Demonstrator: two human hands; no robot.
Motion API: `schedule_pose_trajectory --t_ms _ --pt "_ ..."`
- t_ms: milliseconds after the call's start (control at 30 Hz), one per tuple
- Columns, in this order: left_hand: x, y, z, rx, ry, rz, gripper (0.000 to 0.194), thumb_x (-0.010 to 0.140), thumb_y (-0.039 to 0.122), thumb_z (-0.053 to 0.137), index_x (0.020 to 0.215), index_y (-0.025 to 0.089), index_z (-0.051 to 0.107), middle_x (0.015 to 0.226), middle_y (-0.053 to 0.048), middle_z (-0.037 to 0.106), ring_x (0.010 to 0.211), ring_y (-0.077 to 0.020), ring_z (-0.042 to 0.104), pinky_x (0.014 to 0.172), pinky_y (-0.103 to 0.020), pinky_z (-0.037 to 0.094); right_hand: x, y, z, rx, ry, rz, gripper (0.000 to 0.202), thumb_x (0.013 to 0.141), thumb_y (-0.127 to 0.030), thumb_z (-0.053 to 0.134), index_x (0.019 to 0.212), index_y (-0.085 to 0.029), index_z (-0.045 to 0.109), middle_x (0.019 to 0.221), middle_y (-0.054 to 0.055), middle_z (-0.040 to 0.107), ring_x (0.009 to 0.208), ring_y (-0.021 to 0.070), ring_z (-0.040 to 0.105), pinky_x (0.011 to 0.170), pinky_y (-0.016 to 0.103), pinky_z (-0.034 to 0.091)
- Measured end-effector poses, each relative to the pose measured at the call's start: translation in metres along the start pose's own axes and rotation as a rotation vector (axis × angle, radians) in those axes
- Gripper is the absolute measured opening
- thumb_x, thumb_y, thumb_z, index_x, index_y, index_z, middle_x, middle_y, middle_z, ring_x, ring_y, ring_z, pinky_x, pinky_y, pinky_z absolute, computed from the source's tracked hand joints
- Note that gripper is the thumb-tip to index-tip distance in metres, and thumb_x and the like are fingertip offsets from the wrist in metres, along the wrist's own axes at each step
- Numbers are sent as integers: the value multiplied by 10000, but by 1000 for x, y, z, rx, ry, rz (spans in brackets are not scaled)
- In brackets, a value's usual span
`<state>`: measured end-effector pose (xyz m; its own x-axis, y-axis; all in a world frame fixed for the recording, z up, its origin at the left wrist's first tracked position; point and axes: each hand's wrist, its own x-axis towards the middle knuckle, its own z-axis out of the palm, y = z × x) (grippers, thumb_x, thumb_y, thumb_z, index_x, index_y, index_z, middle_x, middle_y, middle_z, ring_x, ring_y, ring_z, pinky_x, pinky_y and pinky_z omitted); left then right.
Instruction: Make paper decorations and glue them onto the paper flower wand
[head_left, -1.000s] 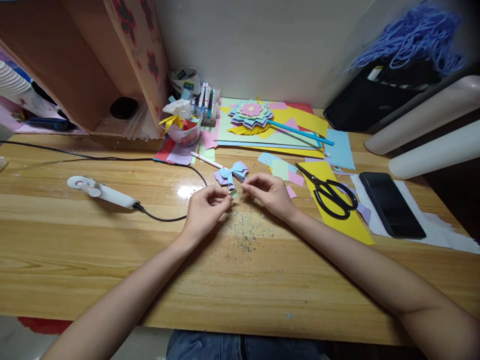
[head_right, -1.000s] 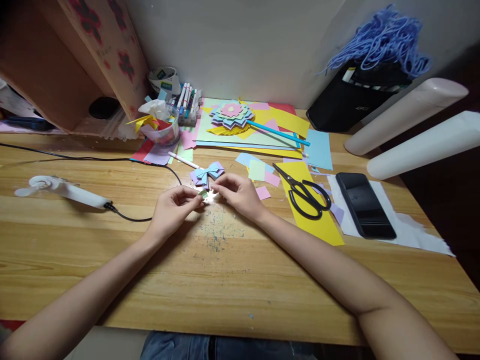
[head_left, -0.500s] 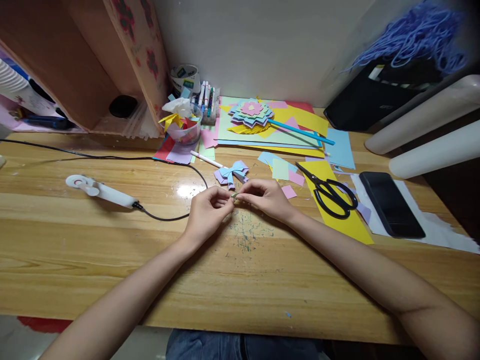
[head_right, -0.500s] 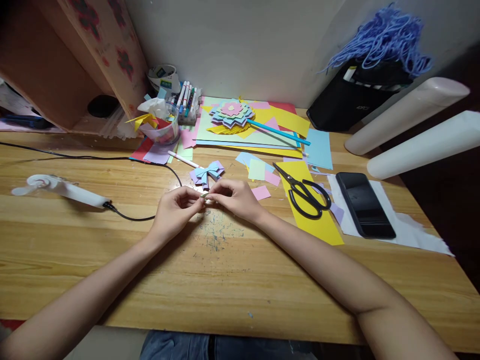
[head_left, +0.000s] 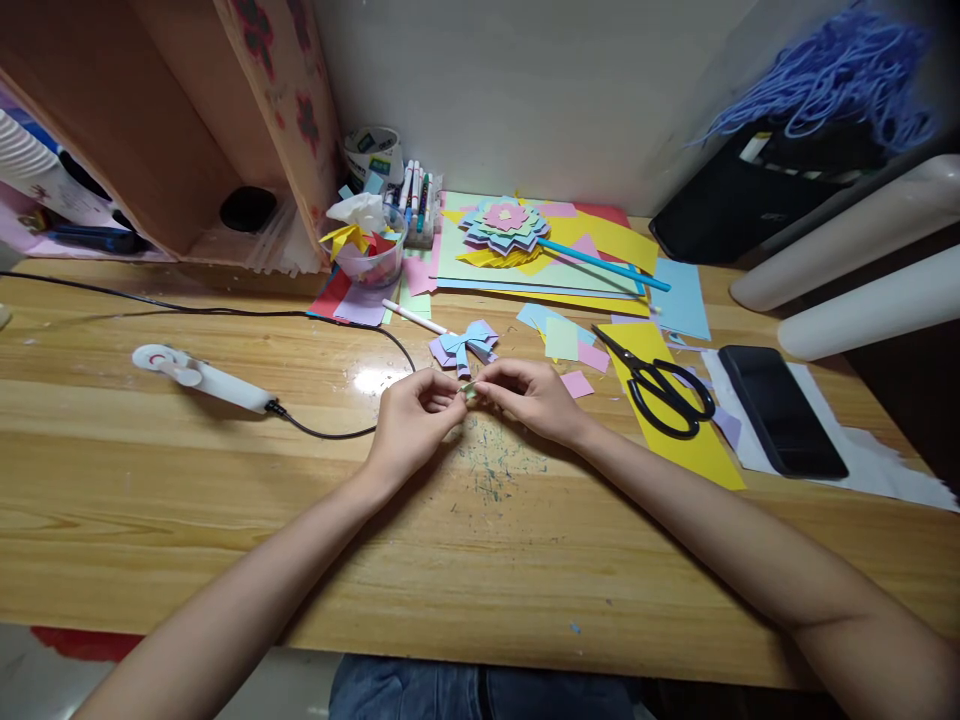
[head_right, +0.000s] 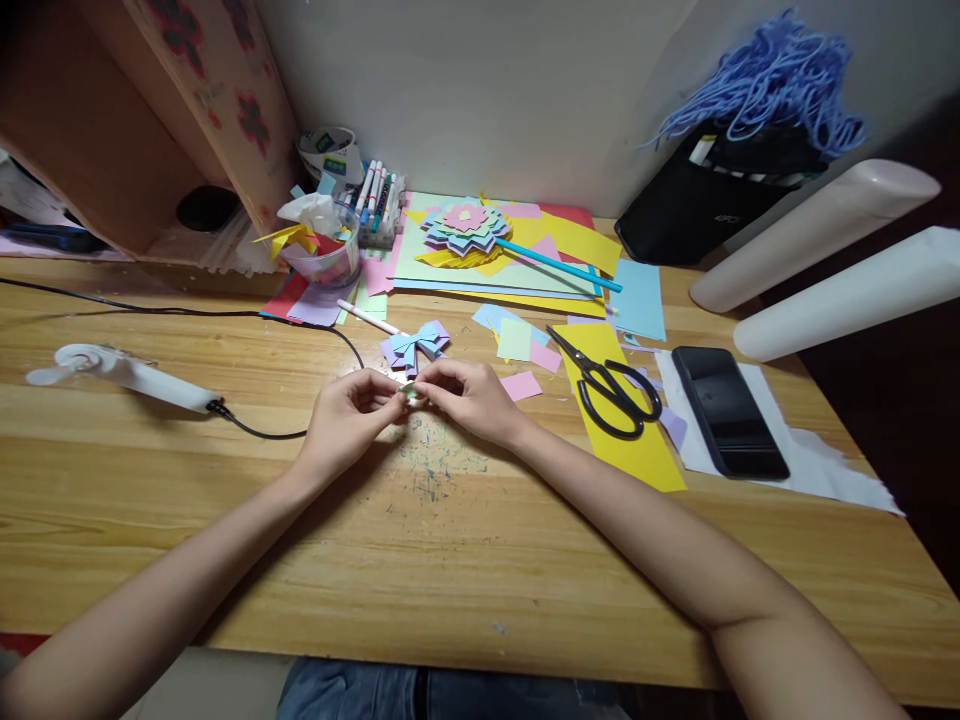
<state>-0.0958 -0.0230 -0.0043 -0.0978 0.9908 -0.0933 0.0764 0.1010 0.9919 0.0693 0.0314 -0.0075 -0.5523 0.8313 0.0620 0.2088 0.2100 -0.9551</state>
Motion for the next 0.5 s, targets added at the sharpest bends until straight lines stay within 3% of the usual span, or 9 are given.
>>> schedule_pose_trajectory --t_ms 300,500 --pt "0 2 -2 3 7 -2 116 673 214 682 723 129 620 710 -39 665 622 -114 622 598 -216 506 1 0 0 13 35 -2 157 810 -304 590 794 -162 654 770 35 656 688 128 589 649 277 476" --pt "0 6 -3 -5 33 -22 113 680 210 673 718 126 608 704 -37 654 629 -126 635 593 -225 501 3 2 -2 59 143 5 132 787 -296 618 751 -170 604 733 21 621 666 119 568 638 278 473"
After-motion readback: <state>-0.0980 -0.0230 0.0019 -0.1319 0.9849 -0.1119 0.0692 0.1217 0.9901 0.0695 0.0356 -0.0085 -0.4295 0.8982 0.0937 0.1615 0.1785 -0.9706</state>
